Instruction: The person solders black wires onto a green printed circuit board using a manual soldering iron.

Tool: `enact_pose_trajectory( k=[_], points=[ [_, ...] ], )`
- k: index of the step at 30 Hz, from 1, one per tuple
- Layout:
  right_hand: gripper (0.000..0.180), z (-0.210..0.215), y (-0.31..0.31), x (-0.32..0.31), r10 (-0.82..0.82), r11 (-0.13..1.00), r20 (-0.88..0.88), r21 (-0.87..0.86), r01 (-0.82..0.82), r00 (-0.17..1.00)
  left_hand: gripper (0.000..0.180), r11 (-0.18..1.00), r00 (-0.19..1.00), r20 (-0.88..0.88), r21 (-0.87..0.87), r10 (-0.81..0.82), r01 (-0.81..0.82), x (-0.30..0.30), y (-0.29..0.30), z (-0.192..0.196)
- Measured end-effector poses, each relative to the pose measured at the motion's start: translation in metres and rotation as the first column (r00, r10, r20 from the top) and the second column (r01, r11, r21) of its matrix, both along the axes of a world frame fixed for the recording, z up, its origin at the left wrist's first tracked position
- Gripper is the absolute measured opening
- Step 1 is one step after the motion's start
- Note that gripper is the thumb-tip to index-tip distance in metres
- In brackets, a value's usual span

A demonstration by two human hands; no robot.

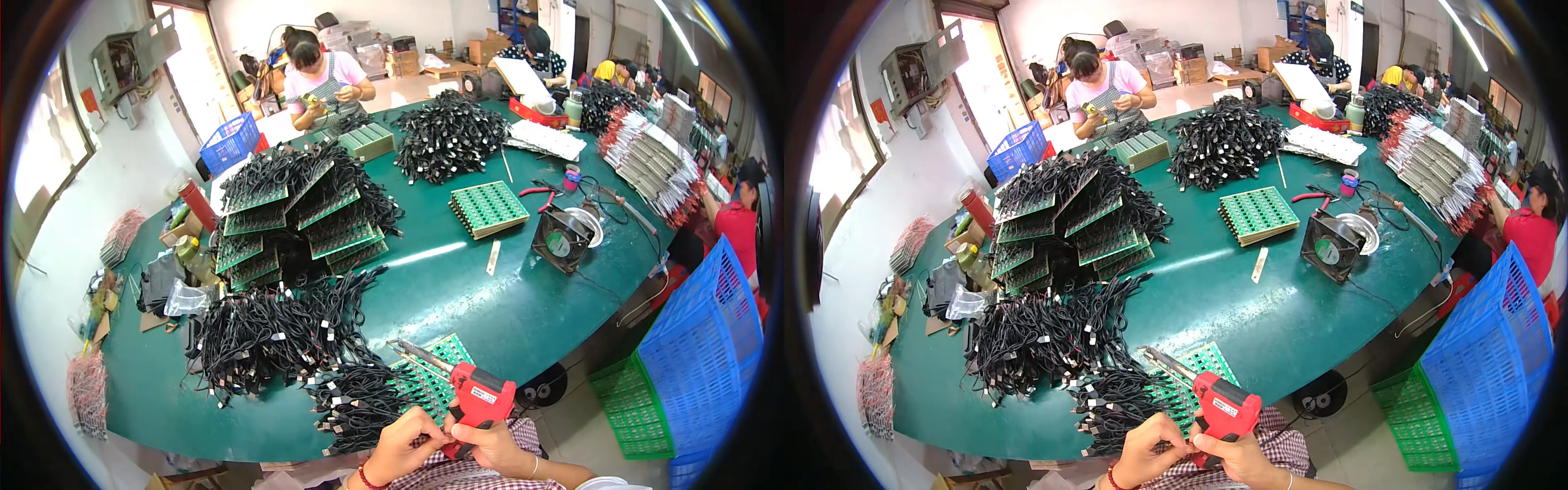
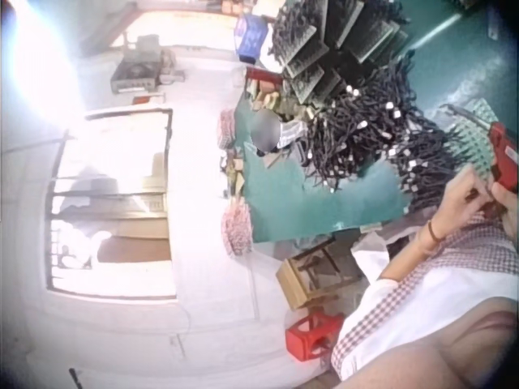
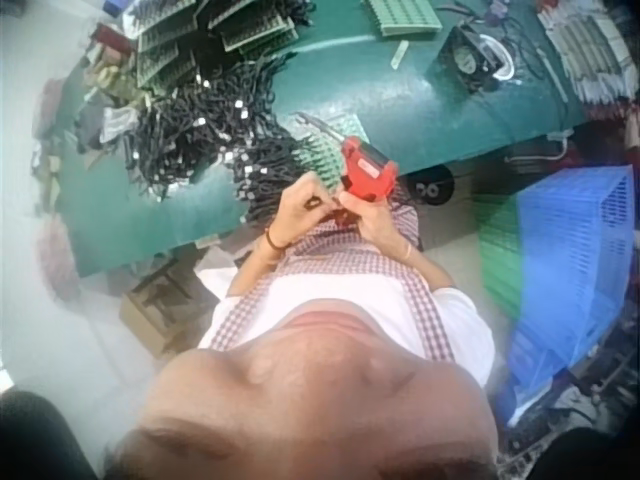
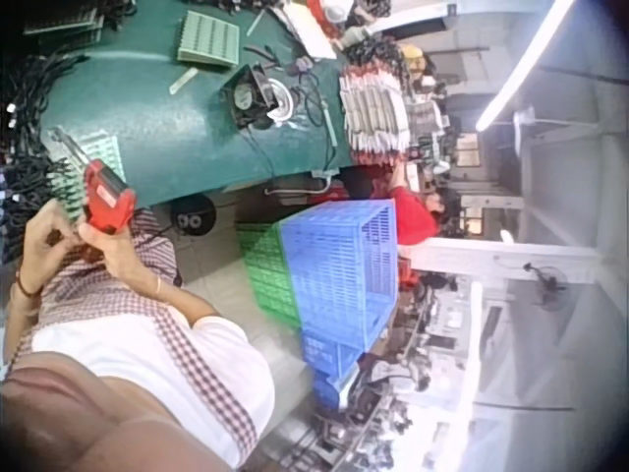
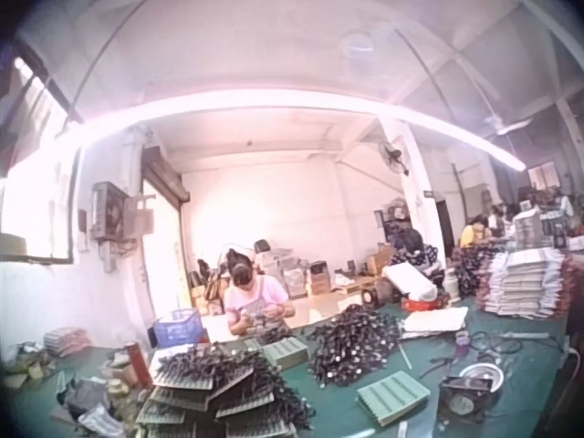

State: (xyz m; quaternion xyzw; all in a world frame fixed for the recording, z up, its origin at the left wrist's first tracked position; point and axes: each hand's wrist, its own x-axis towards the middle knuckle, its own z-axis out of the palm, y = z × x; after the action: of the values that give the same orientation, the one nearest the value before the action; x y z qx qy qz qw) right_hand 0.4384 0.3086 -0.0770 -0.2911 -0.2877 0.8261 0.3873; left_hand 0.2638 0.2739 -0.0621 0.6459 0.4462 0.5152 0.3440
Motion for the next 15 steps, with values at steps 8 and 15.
enact_pose_trajectory(
  k=[8,15],
  points=[
    [0.042,-0.004,-0.006,0.000,-0.008,1.000,-0.016,0.024,0.008,1.000,0.017,0.999,0.999,0.036,0.044,-0.010,0.009,0.001,-0.005,-0.004],
    [0.039,-0.006,-0.008,-0.003,-0.042,0.999,-0.009,-0.003,0.042,0.999,0.018,1.000,0.999,0.041,0.005,-0.013,0.013,0.001,-0.007,-0.006]
  ],
)
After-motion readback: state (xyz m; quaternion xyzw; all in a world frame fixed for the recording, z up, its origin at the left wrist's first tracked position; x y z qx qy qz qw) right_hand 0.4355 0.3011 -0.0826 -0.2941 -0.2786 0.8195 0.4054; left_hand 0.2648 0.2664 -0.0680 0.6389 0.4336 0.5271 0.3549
